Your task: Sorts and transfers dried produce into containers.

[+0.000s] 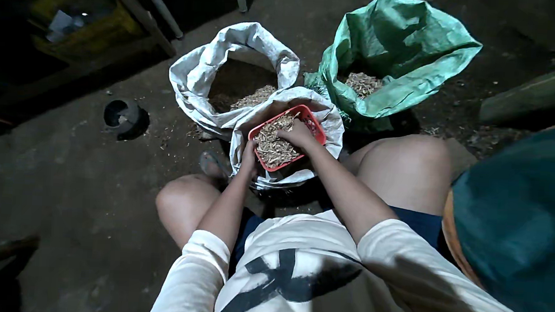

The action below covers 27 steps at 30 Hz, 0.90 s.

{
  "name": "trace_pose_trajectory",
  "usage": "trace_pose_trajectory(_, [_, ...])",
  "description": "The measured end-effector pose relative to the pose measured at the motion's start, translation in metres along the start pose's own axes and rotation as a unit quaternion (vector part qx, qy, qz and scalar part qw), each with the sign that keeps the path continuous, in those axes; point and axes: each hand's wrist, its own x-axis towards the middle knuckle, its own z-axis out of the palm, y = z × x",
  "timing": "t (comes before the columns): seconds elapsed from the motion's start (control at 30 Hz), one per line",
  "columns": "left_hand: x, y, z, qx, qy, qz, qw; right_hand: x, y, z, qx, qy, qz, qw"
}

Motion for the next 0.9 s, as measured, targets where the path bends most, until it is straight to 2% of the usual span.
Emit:
trace_pose_trajectory(0.1, [0.002, 0.006, 0.005, -0.031, 0.014, -0.010, 0.999, -0.025, -0.017, -0.018, -0.054, -0.015, -0.055, 0.997])
trace_pose_trajectory(0.17, [0.000, 0.008, 0.007, -0.029, 0.026, -0.012, 0.999, -0.034, -0.024, -0.031, -0.113, -0.008, -0.063, 0.992])
trace_pose_trajectory(0.23, [0.001, 0.006, 0.007, -0.030, 0.028, -0.005, 0.999, -0.039, -0.025, -0.038, -0.185, 0.002, -0.029, 0.982])
trace_pose_trajectory(0.33, [0.009, -0.001, 0.007, -0.014, 0.021, 0.040, 0.999, -0.033, -0.011, -0.028, -0.233, -0.019, 0.008, 0.972])
trace_pose_trajectory(0.43, [0.007, -0.002, 0.005, 0.015, 0.009, 0.075, 0.997, -0.022, -0.005, -0.016, -0.167, -0.031, 0.047, 0.984])
trace_pose_trajectory(0.53, [0.004, 0.000, 0.005, 0.027, 0.014, 0.065, 0.997, -0.003, 0.007, -0.011, -0.050, -0.014, 0.066, 0.996])
trace_pose_trajectory(0.63, [0.005, 0.001, 0.004, 0.031, 0.009, 0.050, 0.998, -0.001, 0.011, -0.012, 0.007, -0.048, 0.067, 0.997])
trace_pose_trajectory(0.7, [0.008, 0.000, 0.004, 0.033, 0.017, 0.035, 0.999, -0.004, 0.007, -0.016, -0.067, -0.070, 0.022, 0.995])
trace_pose_trajectory(0.77, [0.008, -0.001, 0.002, 0.039, 0.019, 0.017, 0.999, -0.007, 0.002, -0.018, -0.151, -0.057, -0.014, 0.987])
trace_pose_trajectory(0.9, [0.005, 0.003, 0.010, 0.022, 0.025, -0.009, 0.999, -0.001, 0.001, -0.022, -0.188, -0.080, 0.003, 0.979])
